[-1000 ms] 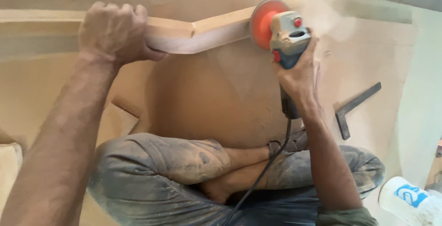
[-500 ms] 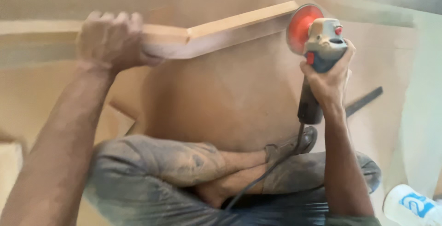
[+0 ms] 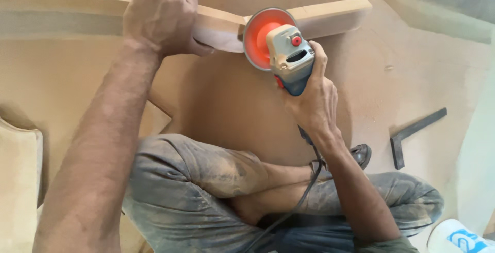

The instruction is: The person sands a curved wooden furniture component using a handheld power sander, turning the piece over to work on different sides and edges.

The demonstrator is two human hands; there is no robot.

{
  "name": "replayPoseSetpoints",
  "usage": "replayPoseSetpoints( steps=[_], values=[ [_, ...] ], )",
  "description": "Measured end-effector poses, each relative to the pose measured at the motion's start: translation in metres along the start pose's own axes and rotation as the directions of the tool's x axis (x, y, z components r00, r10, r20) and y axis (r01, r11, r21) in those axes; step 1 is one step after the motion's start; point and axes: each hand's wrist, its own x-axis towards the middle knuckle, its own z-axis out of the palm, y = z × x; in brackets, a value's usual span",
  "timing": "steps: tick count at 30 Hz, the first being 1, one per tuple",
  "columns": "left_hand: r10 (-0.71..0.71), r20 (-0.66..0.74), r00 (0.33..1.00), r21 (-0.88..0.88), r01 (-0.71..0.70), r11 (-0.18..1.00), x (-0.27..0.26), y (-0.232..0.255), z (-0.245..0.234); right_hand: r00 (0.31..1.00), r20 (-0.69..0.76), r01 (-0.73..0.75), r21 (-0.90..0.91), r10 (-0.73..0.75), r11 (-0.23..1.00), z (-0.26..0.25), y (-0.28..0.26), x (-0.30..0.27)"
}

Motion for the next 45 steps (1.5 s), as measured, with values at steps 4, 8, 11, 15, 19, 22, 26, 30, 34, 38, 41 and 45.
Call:
replayPoseSetpoints(
  steps=[4,8,11,15,19,22,26,30,34,38,41,45],
  values=[
    [0.003,0.024,1.0,-0.009,-0.003,1.0,0.001,0.0,0.002,1.0,0.0,0.012,-0.009,-0.012,1.0,0.009,0.0,-0.001],
    [-0.001,0.02,1.0,-0.051,0.002,0.999,0.002,-0.002,0.003,1.0,-0.002,0.022,-0.032,-0.022,0.999,0.01,0.0,0.0],
    [0.014,0.045,0.999,-0.014,-0.014,1.0,0.001,-0.003,0.003,0.997,0.02,-0.07,-0.038,0.071,0.997,0.004,0.0,0.003],
    [0.015,0.038,0.999,0.003,-0.016,1.0,0.002,-0.002,0.004,0.981,0.029,-0.19,-0.065,0.193,0.98,-0.008,0.012,0.012],
    [0.022,0.069,0.997,0.027,-0.023,0.999,-0.002,-0.002,0.0,0.991,-0.059,-0.122,-0.026,0.12,0.992,-0.018,0.038,0.016],
    [0.041,0.05,0.998,0.057,-0.044,0.997,-0.003,-0.004,-0.006,0.985,-0.098,-0.149,-0.027,0.146,0.989,-0.026,0.064,0.019],
    [0.043,0.066,0.997,0.073,-0.048,0.996,0.001,-0.002,-0.016,0.983,-0.177,-0.059,-0.026,0.054,0.998,-0.039,0.104,0.026],
    [0.048,0.031,0.998,0.094,-0.051,0.994,-0.001,0.002,-0.026,0.974,-0.168,-0.144,0.047,0.15,0.988,-0.055,0.138,0.03],
    [0.025,0.018,1.0,0.076,-0.026,0.997,0.001,0.004,-0.027,0.951,-0.183,-0.249,0.031,0.25,0.968,-0.063,0.168,0.036],
    [0.038,0.001,0.999,0.062,-0.038,0.997,0.0,0.003,-0.022,0.932,-0.23,-0.278,0.044,0.281,0.96,-0.069,0.188,0.03],
    [0.001,0.015,1.0,-0.014,-0.001,1.0,-0.003,0.004,-0.015,0.924,-0.251,-0.274,0.095,0.29,0.957,-0.081,0.164,0.026],
    [0.005,0.066,0.998,0.005,-0.005,1.0,-0.002,0.003,-0.004,0.955,-0.064,-0.204,0.566,0.29,0.799,-0.092,0.114,0.001]
  ],
)
